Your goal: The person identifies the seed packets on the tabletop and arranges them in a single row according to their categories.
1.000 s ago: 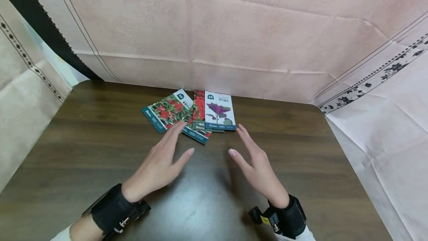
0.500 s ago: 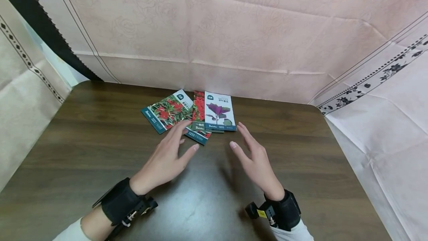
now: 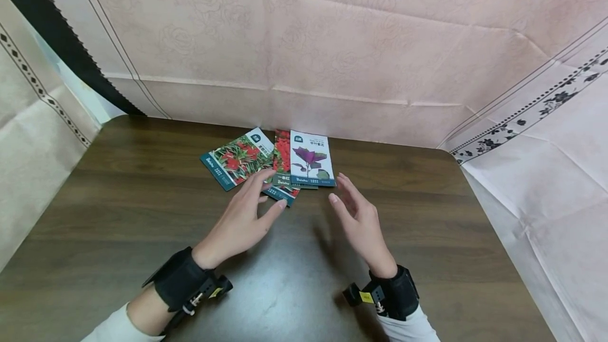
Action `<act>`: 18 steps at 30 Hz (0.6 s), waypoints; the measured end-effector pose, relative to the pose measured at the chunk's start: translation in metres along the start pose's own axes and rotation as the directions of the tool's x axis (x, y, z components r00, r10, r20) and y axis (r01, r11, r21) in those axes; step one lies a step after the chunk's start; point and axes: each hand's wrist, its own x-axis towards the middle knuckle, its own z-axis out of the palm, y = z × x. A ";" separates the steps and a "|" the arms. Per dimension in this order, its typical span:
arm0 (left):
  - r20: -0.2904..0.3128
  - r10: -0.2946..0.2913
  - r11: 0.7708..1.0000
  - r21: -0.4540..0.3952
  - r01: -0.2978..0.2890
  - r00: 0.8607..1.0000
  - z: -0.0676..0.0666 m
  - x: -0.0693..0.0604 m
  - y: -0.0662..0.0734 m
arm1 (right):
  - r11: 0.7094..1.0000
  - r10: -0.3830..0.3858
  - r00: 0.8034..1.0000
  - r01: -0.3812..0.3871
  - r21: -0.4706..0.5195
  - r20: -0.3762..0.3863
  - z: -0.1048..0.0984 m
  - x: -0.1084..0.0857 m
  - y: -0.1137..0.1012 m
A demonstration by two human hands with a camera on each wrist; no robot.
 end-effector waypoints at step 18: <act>0.003 -0.038 0.994 -0.100 0.038 0.999 0.002 0.014 -0.008 | 0.998 0.041 0.998 -0.039 0.046 -0.044 0.008 0.012 0.007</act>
